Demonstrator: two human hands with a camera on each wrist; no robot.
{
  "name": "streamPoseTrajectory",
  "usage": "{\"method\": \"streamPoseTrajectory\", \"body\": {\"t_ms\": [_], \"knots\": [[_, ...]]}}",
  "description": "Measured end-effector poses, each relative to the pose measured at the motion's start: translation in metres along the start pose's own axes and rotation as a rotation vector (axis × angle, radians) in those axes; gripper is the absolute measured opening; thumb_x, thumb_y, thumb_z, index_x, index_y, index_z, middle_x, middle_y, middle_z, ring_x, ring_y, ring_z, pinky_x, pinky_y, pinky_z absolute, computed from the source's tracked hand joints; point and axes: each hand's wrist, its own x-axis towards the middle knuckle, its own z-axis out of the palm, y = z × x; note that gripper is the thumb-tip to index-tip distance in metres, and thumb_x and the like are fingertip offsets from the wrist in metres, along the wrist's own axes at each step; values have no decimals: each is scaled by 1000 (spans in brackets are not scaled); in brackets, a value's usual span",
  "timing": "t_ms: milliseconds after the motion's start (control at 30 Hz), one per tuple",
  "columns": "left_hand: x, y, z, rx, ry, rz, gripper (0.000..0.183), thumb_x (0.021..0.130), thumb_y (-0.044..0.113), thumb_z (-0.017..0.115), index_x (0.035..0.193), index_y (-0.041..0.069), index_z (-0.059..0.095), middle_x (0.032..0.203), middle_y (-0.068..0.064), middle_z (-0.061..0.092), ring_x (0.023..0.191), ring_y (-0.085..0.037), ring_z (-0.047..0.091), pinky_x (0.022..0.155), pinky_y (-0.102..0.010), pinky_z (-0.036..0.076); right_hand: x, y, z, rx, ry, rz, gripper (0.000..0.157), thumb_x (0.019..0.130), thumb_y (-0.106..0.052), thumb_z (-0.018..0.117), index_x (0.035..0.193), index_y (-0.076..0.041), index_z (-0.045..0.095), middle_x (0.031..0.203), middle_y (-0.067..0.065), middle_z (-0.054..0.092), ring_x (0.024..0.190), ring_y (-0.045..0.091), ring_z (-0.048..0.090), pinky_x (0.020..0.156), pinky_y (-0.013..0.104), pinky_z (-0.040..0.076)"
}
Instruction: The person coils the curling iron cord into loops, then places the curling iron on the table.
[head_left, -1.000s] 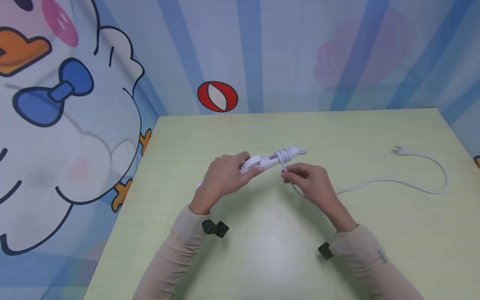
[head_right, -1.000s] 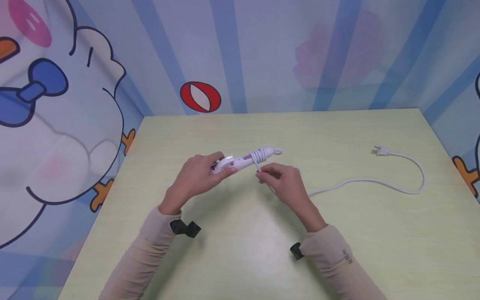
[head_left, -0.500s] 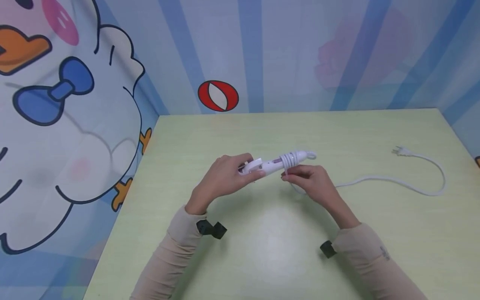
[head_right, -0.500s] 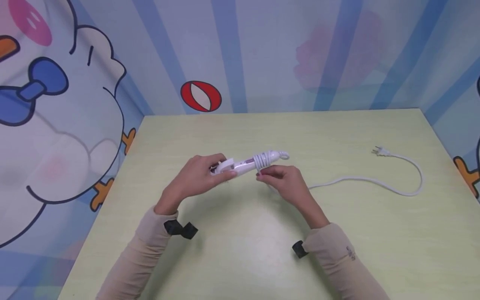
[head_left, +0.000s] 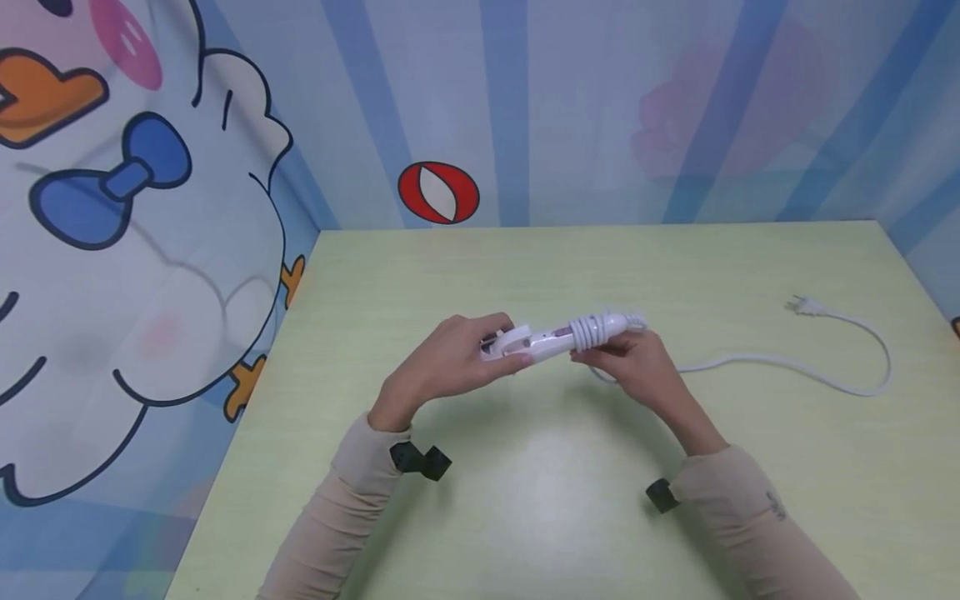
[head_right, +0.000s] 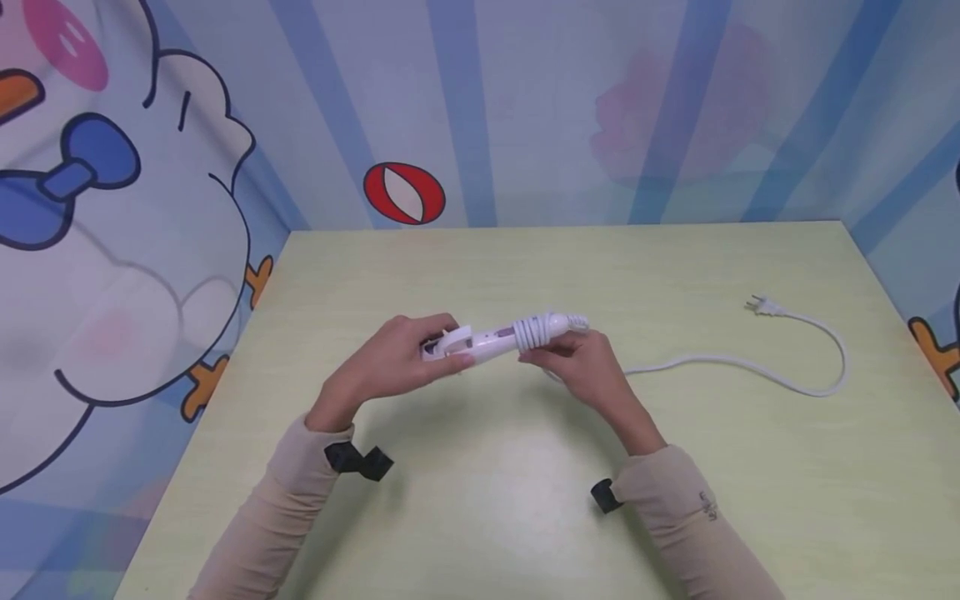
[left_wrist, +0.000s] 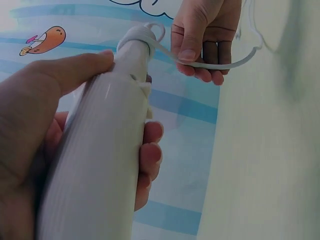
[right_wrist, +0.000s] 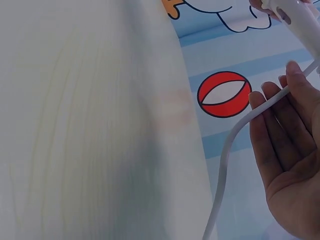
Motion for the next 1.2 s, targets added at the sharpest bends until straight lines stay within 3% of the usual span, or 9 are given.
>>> {"method": "streamPoseTrajectory", "body": {"t_ms": [167, 367, 467, 600, 733, 833, 1000, 1200], "knots": [[-2, 1, -1, -26, -31, 41, 35, 89, 49, 60, 109, 21, 59, 83, 4, 60, 67, -12, 55, 57, -27, 44, 0, 2, -1, 19, 19, -8, 29, 81, -23, 77, 106, -11, 70, 105, 9, 71, 81, 11, 64, 68, 27, 52], [-5, 1, -3, -37, -73, 93, 31, 90, 47, 60, 109, 23, 57, 79, 5, 59, 64, -11, 54, 57, -26, 43, -1, 0, -3, -90, 73, -50, 19, 80, -11, 76, 97, -3, 72, 94, 15, 73, 78, 4, 63, 69, 24, 52], [-5, 1, -4, -37, -107, 118, 30, 90, 47, 60, 108, 24, 57, 80, 7, 59, 64, -10, 55, 57, -26, 44, -2, 1, -4, -134, 87, -158, 15, 80, 1, 72, 95, 0, 72, 92, 16, 73, 80, 0, 64, 73, 22, 52], [-7, 2, -6, -16, -152, 146, 29, 89, 49, 60, 106, 25, 57, 79, 8, 60, 63, -8, 55, 57, -25, 44, 0, 2, -6, -190, 60, -322, 25, 79, 11, 67, 97, -5, 74, 93, 8, 74, 83, 1, 65, 73, 17, 50], [-8, 4, -9, 31, -185, 162, 28, 89, 50, 59, 103, 25, 57, 75, 9, 59, 60, -6, 54, 57, -23, 43, 4, 2, -9, -195, -3, -344, 23, 80, 5, 70, 97, -9, 74, 92, 4, 74, 84, 10, 69, 70, 15, 49], [-9, 6, -11, 50, -212, 169, 28, 90, 49, 59, 101, 24, 57, 73, 9, 58, 60, -6, 53, 56, -23, 43, 6, -1, -11, -202, -32, -287, 15, 83, -8, 73, 98, -10, 75, 93, 4, 74, 87, 18, 71, 69, 18, 51], [-10, 8, -11, 69, -268, 170, 27, 90, 50, 58, 101, 25, 57, 72, 10, 57, 59, -5, 52, 56, -22, 41, 9, -1, -15, -252, -34, -205, 15, 84, -19, 73, 99, -14, 75, 96, 2, 74, 89, 19, 71, 73, 26, 53], [-10, 10, -7, 144, -295, 136, 28, 90, 52, 57, 97, 26, 55, 67, 10, 54, 53, -4, 46, 53, -22, 36, 13, -5, -19, -381, -6, -327, 16, 82, -17, 75, 98, -15, 76, 93, 0, 74, 82, 14, 70, 69, 32, 53]]}}
